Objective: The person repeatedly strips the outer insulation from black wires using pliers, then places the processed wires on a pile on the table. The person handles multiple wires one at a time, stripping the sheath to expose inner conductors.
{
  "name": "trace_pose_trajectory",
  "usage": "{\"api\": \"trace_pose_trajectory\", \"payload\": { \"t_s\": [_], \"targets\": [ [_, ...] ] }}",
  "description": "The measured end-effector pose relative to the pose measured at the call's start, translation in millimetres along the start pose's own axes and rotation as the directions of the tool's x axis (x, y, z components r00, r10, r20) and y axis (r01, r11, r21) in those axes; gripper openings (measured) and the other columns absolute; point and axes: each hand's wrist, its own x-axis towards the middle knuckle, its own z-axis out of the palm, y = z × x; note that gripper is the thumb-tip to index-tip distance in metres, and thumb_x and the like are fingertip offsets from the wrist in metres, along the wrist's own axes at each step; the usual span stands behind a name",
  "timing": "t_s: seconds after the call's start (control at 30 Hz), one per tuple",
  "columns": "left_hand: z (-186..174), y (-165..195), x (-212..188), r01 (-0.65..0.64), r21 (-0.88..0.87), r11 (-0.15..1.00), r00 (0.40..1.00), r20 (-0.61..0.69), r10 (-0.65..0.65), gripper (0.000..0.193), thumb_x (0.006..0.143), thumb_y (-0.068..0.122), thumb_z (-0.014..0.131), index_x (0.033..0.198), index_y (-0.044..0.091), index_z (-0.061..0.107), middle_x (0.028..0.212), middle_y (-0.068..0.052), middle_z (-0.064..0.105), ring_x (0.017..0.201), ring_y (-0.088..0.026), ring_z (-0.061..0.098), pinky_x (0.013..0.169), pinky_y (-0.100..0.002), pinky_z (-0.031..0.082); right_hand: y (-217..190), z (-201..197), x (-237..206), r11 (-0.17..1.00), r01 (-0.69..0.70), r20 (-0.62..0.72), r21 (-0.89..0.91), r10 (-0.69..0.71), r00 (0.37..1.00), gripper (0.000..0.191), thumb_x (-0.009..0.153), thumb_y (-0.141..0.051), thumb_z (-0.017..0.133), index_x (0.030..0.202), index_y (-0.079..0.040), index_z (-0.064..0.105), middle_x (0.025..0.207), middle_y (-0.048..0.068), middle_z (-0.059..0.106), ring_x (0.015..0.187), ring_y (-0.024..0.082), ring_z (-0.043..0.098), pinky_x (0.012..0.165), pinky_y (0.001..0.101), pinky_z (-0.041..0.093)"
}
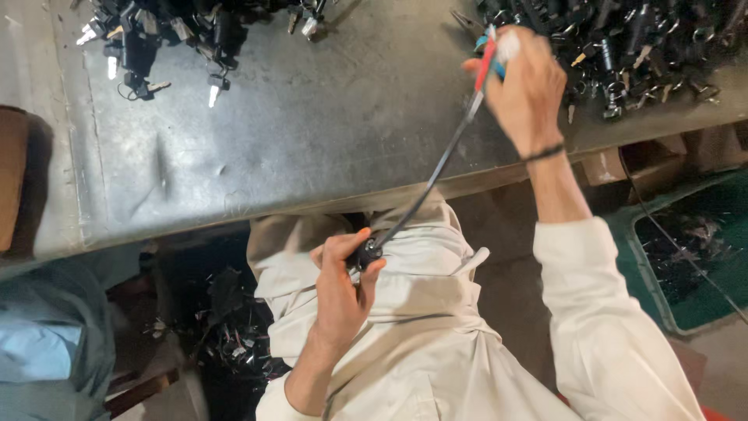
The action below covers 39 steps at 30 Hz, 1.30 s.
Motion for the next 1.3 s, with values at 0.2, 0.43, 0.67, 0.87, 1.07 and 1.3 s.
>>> {"api": "trace_pose_trajectory", "payload": {
  "t_s": [0.2,0.43,0.67,0.87,1.07,1.3],
  "targets": [
    [-16.1,-0.4,8.9,0.13,0.057,0.99,0.989,-0.083,-0.125,0.042,0.101,0.026,0.072,0.13,0.002,0.055,0.111,-0.012,0.065,0.102,-0.03,0.055,0.096,-0.034,0.042,-14.7,-7.9,-47.6,0.984,-0.04,0.293,-0.173,0.09,0.952,0.031,0.075,-0.028,0.086,0.084,-0.007,0.065,0.1,0.016,0.059,0.095,0.037,0.059,0.068,0.047,0.051],
    [-21.9,-19.8,7.7,0.188,0.148,0.971,0.981,0.016,-0.193,0.031,0.102,0.022,0.065,0.128,0.005,0.059,0.096,-0.005,0.073,0.086,-0.026,0.053,0.096,-0.039,0.034,-133.5,-27.9,-169.9,0.272,-0.78,0.809,0.563,0.01,0.588,0.031,0.08,-0.005,0.064,0.11,-0.007,0.061,0.097,0.006,0.064,0.084,0.017,0.064,0.07,0.0355,0.056],
    [-27.9,-18.8,0.3,0.227,0.148,0.963,0.95,0.184,-0.252,0.023,0.103,0.022,0.059,0.121,0.007,0.059,0.081,-0.001,0.071,0.063,-0.025,0.051,0.089,-0.042,0.028,-148.1,5.3,-196.1,0.671,-0.26,0.555,0.694,-0.269,0.787,0.041,0.08,0.005,0.061,0.116,0.004,0.041,0.133,0.027,0.056,0.107,0.037,0.058,0.092,0.0449,0.047],
    [-25.6,-10.4,-10.5,0.134,0.282,0.95,0.977,0.121,-0.173,0.024,0.102,0.024,0.063,0.12,0.008,0.062,0.085,-0.009,0.07,0.069,-0.031,0.049,0.088,-0.043,0.029,-133.1,27.1,-167.8,0.804,0.008,0.287,0.595,-0.222,0.932,0.046,0.085,-0.002,0.068,0.122,0.001,0.041,0.116,0.018,0.062,0.102,0.038,0.064,0.085,0.0437,0.054],
    [-26.1,-14.6,-16.4,0.209,0.171,0.963,0.942,0.228,-0.245,0.026,0.103,0.022,0.063,0.122,0.004,0.061,0.086,-0.007,0.07,0.069,-0.032,0.051,0.087,-0.043,0.029,-138.7,15.9,-144.3,0.872,-0.036,0.522,0.489,-0.259,0.812,0.026,0.082,-0.016,0.073,0.103,-0.007,0.061,0.083,0.012,0.066,0.082,0.033,0.066,0.069,0.0447,0.05],
    [-18.2,-14.3,-16.4,0.122,0.422,0.898,0.991,-0.006,-0.132,0.036,0.099,0.021,0.074,0.127,0.004,0.058,0.093,-0.005,0.065,0.076,-0.024,0.061,0.081,-0.042,0.026,-162.0,-13.4,-140.1,0.822,-0.135,0.557,0.553,-0.244,0.794,0.031,0.092,-0.017,0.067,0.118,-0.003,0.06,0.093,0.017,0.065,0.088,0.038,0.064,0.078,0.0447,0.048]
  ]
}}
